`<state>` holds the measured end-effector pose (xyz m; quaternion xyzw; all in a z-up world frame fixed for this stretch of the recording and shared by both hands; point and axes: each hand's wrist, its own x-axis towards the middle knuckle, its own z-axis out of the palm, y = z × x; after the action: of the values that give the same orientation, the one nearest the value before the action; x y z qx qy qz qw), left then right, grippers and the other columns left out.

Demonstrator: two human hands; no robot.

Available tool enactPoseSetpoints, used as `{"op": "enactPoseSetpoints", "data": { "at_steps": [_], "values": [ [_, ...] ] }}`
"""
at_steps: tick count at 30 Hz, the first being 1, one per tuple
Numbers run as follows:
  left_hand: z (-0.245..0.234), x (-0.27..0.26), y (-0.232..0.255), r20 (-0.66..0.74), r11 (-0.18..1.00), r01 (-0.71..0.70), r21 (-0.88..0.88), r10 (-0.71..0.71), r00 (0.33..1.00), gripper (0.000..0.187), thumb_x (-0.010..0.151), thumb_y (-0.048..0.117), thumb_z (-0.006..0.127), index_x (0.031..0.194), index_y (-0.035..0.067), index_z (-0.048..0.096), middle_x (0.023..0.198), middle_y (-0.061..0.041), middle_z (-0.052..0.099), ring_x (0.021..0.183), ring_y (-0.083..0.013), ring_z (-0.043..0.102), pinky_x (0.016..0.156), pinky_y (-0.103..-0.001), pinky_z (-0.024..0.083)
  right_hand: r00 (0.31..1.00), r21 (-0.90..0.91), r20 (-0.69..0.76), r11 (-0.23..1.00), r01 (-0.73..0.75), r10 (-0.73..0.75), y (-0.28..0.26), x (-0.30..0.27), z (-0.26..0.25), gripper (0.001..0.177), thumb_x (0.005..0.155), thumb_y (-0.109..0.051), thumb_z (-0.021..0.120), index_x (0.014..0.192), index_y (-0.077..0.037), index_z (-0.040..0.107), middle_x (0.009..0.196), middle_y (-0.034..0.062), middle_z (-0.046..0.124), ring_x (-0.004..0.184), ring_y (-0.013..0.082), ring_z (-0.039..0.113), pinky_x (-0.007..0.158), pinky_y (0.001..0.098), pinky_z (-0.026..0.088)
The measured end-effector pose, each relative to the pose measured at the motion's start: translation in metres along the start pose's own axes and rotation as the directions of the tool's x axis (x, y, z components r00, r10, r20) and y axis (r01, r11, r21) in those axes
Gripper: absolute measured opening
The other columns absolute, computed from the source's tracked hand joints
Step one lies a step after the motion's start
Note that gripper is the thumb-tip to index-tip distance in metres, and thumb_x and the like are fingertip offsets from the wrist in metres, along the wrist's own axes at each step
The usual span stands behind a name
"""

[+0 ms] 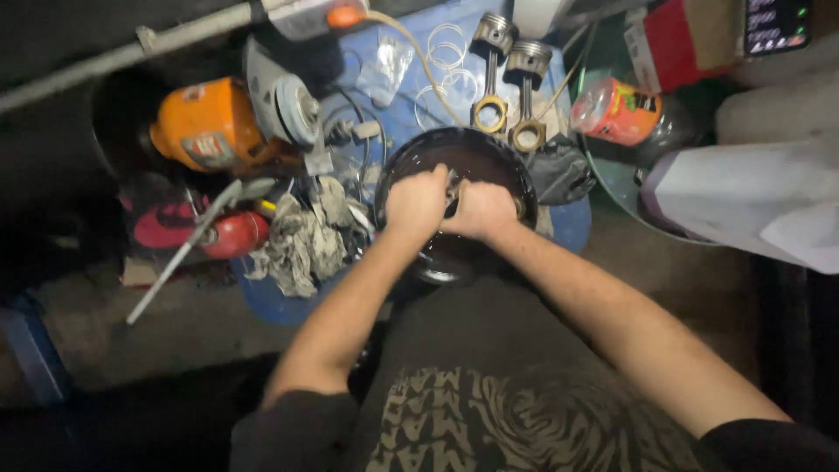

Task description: Scrubbing an engine piston in a bowl of solvent to remove carbon deposits and grime.

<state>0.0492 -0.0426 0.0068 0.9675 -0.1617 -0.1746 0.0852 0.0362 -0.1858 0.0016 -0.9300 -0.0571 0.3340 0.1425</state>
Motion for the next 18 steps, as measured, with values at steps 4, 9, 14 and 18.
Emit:
{"op": "enactPoseSetpoints", "data": {
  "at_steps": [4,9,14,18],
  "values": [
    [-0.035,-0.038,-0.003,0.076,0.994,0.01,-0.108,-0.001,0.997,0.019,0.104,0.024,0.049,0.104,0.008,0.058,0.08,-0.015,0.072,0.082,-0.0408,0.076,0.075,-0.055,0.06,1.0,0.026,0.017,1.0,-0.003,0.003,-0.011,-0.021,-0.022,0.092,0.065,-0.083,0.066,0.113,-0.005,0.069,0.1,0.0155,0.076,0.105,0.0343,0.074,0.09,0.0481,0.058],
    [-0.019,-0.016,-0.005,0.061,0.993,0.039,-0.108,-0.032,0.998,0.022,0.105,0.031,0.048,0.099,0.012,0.057,0.079,-0.012,0.072,0.08,-0.0382,0.076,0.072,-0.054,0.06,1.0,0.027,0.01,1.0,-0.003,0.003,-0.005,-0.01,-0.011,0.095,0.063,-0.086,0.065,0.114,-0.006,0.07,0.101,0.0148,0.076,0.106,0.0334,0.074,0.091,0.047,0.058],
    [-0.03,-0.046,-0.017,0.111,0.991,0.096,-0.089,-0.086,0.99,0.024,0.105,0.033,0.048,0.099,0.012,0.057,0.081,-0.014,0.073,0.081,-0.0407,0.076,0.075,-0.055,0.06,1.0,0.005,0.013,1.0,0.008,-0.008,-0.005,-0.01,-0.008,0.096,0.062,-0.088,0.065,0.112,-0.006,0.068,0.1,0.0154,0.076,0.105,0.0332,0.074,0.089,0.0468,0.058],
    [-0.024,-0.02,-0.019,0.094,0.988,0.078,-0.136,-0.066,0.993,0.025,0.105,0.035,0.047,0.1,0.012,0.058,0.082,-0.015,0.073,0.083,-0.0428,0.076,0.075,-0.057,0.06,0.999,0.0,-0.028,1.0,0.016,-0.016,0.002,0.0,0.005,0.1,0.061,-0.094,0.061,0.109,-0.007,0.07,0.099,0.0139,0.076,0.102,0.0314,0.074,0.087,0.0445,0.059]
  ]
}}
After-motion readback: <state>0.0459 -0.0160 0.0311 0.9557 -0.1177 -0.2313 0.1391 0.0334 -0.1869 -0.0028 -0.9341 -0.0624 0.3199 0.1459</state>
